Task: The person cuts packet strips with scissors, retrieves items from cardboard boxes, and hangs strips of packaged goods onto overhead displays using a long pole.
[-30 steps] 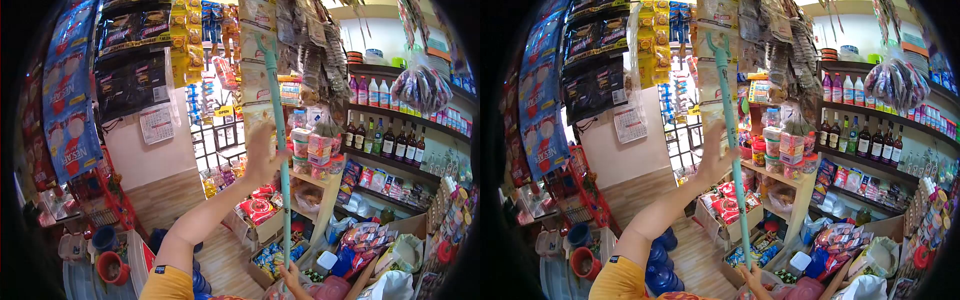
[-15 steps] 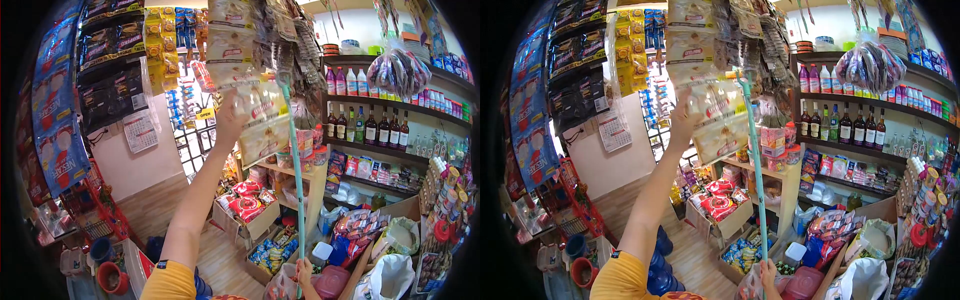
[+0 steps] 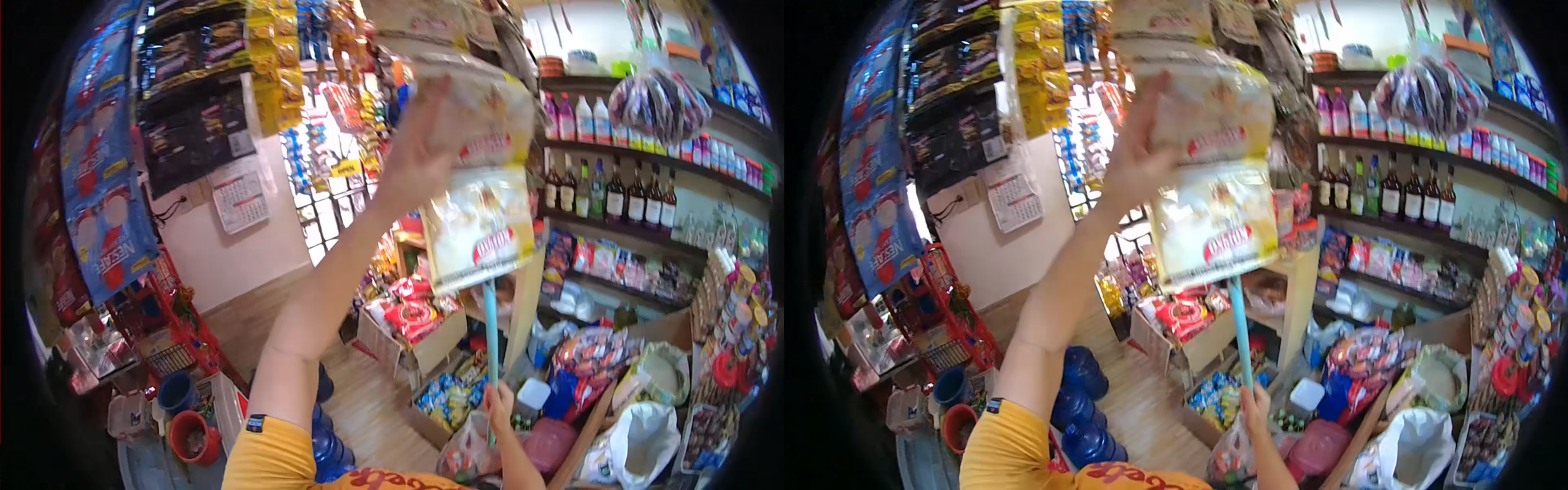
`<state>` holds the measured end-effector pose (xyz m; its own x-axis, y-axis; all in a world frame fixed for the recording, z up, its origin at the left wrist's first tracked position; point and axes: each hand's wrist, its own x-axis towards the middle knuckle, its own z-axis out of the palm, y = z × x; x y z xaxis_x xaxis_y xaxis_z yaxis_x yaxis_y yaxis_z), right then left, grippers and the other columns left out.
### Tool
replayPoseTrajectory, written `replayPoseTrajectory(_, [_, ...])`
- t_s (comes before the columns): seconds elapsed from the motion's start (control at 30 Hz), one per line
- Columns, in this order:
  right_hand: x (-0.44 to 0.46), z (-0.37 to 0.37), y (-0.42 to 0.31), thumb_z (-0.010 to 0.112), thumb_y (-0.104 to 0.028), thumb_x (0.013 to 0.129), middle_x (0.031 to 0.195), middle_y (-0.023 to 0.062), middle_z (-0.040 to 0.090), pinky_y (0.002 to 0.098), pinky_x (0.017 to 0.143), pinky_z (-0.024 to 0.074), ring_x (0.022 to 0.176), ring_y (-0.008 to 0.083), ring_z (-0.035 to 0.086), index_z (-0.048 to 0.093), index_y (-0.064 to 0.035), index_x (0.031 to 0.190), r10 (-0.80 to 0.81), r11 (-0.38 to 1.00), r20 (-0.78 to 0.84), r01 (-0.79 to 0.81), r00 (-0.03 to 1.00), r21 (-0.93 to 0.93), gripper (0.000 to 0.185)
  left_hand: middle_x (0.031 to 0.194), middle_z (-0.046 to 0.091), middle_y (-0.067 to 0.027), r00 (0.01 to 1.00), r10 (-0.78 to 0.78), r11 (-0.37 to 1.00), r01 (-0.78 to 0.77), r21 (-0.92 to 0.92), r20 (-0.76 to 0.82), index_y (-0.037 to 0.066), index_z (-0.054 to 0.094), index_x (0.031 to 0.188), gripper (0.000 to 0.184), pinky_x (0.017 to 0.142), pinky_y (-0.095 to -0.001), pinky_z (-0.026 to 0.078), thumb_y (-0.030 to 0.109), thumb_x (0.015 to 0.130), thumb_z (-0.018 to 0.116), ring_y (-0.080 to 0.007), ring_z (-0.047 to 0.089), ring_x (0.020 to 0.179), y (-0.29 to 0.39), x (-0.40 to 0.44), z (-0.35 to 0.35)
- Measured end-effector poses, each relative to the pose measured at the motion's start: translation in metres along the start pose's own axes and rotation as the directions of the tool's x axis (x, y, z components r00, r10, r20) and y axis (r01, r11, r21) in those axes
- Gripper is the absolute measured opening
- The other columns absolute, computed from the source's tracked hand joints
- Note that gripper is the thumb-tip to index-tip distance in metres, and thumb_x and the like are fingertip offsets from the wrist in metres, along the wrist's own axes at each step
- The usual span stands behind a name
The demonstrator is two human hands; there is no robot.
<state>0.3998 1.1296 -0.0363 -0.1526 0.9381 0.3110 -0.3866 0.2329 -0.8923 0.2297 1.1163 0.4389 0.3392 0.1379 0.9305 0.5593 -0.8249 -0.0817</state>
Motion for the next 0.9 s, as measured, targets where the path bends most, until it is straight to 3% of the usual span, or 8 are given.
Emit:
replayPoseTrajectory(0.07, [0.015,0.013,-0.015,0.052,-0.023,0.087,0.055,-0.0043,0.041,0.0212,0.040,0.0254,0.045,0.0039,0.035,0.049,-0.0071,0.072,-0.026,0.999,0.010,0.026,1.000,-0.035,0.022,0.138,0.036,-0.0109,0.993,-0.105,0.970,0.091,-0.227,-0.051,0.007,0.023,0.140,0.083,0.101,-0.0278,0.031,-0.008,0.064,0.051,-0.0193,0.036,0.125,0.011,0.015,-0.003])
replayPoseTrajectory(0.27, [0.044,0.061,-0.054,0.050,-0.029,0.089,0.054,-0.0022,0.043,0.0196,0.036,0.0265,0.041,0.0045,0.036,0.052,-0.0030,0.083,-0.120,0.980,0.077,0.105,0.990,0.171,0.027,0.117,0.053,-0.0142,0.957,0.157,0.984,-0.173,-0.046,-0.245,0.001,0.041,0.124,0.049,0.092,-0.0337,0.043,-0.004,0.076,0.049,-0.0239,0.054,0.104,-0.004,0.068,-0.021])
replayPoseTrajectory(0.37, [0.055,0.080,-0.088,0.050,-0.025,0.090,0.055,-0.0055,0.040,0.0183,0.038,0.0250,0.043,0.0022,0.035,0.051,-0.0075,0.076,-0.105,0.980,0.062,0.093,0.993,0.174,0.022,0.120,0.051,-0.0102,0.988,0.017,0.900,-0.083,-0.428,-0.155,0.000,0.037,0.130,0.065,0.091,-0.0270,0.041,-0.012,0.066,0.045,-0.0177,0.051,0.106,0.020,0.084,-0.029])
replayPoseTrajectory(0.5, [0.085,0.093,-0.102,0.047,-0.025,0.092,0.055,-0.0015,0.044,0.0192,0.036,0.0262,0.042,0.0043,0.036,0.052,-0.0036,0.084,-0.200,0.967,0.048,0.190,0.979,0.172,0.024,0.123,0.048,-0.0113,0.995,-0.100,0.975,0.100,-0.199,0.012,0.006,0.031,0.135,0.074,0.091,-0.0234,0.040,-0.007,0.066,0.052,-0.0162,0.049,0.110,0.002,0.107,-0.051])
replayPoseTrajectory(0.53, [0.089,0.096,-0.113,0.046,-0.024,0.093,0.056,-0.0015,0.044,0.0192,0.036,0.0262,0.042,0.0043,0.037,0.052,-0.0037,0.084,-0.225,0.962,0.052,0.214,0.973,0.169,0.023,0.129,0.044,-0.0139,0.994,0.064,0.996,-0.058,0.075,-0.088,0.004,0.037,0.133,0.058,0.097,-0.0306,0.035,0.004,0.077,0.054,-0.0241,0.043,0.118,-0.019,0.106,-0.048])
replayPoseTrajectory(0.6, [0.106,0.110,-0.135,0.045,-0.025,0.093,0.054,-0.0011,0.044,0.0194,0.035,0.0258,0.040,0.0047,0.036,0.052,-0.0039,0.084,-0.320,0.937,0.060,0.306,0.946,0.171,0.024,0.125,0.045,-0.0187,0.952,0.193,0.968,-0.146,0.203,-0.237,0.003,0.041,0.129,0.047,0.098,-0.0328,0.034,0.016,0.085,0.050,-0.0275,0.043,0.118,-0.018,0.110,-0.053])
replayPoseTrajectory(0.63, [0.112,0.117,-0.147,0.050,-0.026,0.091,0.058,-0.0070,0.041,0.0182,0.042,0.0262,0.048,0.0014,0.035,0.055,-0.0086,0.080,-0.321,0.923,0.086,0.290,0.943,0.254,0.021,0.124,0.045,-0.0196,0.935,0.212,0.971,-0.170,0.166,-0.284,0.002,0.042,0.129,0.045,0.099,-0.0329,0.033,0.018,0.087,0.047,-0.0282,0.043,0.117,-0.035,0.113,-0.049])
replayPoseTrajectory(0.9, [0.120,0.128,-0.165,0.049,-0.031,0.091,0.049,-0.0009,0.042,0.0200,0.034,0.0259,0.037,0.0058,0.036,0.053,-0.0048,0.085,-0.276,0.947,0.106,0.252,0.955,0.197,0.027,0.126,0.045,-0.0192,0.955,-0.048,0.986,-0.001,-0.167,-0.291,-0.004,0.035,0.131,0.061,0.101,-0.0297,0.030,0.010,0.075,0.055,-0.0257,0.041,0.121,-0.056,0.104,-0.077])
